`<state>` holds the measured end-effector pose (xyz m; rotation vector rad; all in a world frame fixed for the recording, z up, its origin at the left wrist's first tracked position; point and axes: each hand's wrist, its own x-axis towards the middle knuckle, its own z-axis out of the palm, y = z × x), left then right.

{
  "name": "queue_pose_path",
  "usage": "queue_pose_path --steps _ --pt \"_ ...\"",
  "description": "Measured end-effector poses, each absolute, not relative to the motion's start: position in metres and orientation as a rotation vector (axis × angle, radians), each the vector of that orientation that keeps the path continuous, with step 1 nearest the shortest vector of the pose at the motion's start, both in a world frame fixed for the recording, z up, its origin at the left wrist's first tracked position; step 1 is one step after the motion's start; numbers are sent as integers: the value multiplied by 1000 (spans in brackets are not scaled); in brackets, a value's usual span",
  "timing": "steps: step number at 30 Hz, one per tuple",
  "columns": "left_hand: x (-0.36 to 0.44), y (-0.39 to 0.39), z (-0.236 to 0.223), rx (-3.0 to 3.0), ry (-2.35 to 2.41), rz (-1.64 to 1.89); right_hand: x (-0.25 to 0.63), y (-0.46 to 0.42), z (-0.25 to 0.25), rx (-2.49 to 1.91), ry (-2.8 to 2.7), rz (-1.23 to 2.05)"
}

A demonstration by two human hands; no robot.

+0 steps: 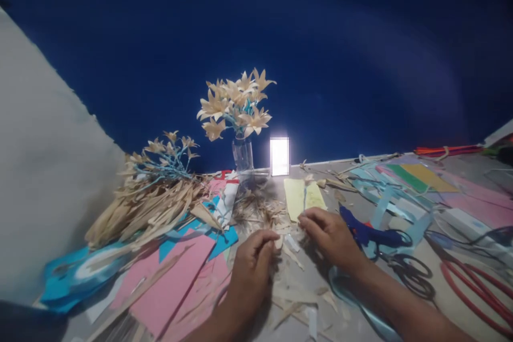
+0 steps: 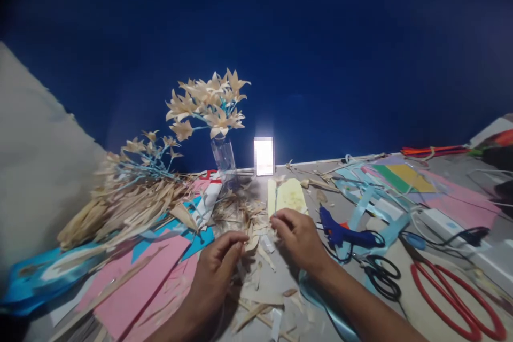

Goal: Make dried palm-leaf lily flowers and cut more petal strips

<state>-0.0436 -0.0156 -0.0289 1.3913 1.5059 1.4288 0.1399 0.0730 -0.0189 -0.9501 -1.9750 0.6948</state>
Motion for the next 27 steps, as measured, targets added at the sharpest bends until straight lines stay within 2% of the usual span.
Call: queue_pose_path --steps 5,10,13,16,22,27 --pt "-37 -21 -34 1457 1537 1287 139 70 -37 -946 -2064 614" --pt "-68 -10 4 1541 1724 1243 138 65 -49 -893 -2157 518" --pt "-111 0 33 1663 2075 972 140 63 -49 -878 -2184 540" --pt "-143 11 47 1725 2483 543 139 60 -48 -870 -2199 561" --pt "-139 38 29 1651 2603 325 137 59 -52 -877 -2221 592" --pt "-140 44 5 1564 2636 317 138 63 -55 -898 -2233 604"
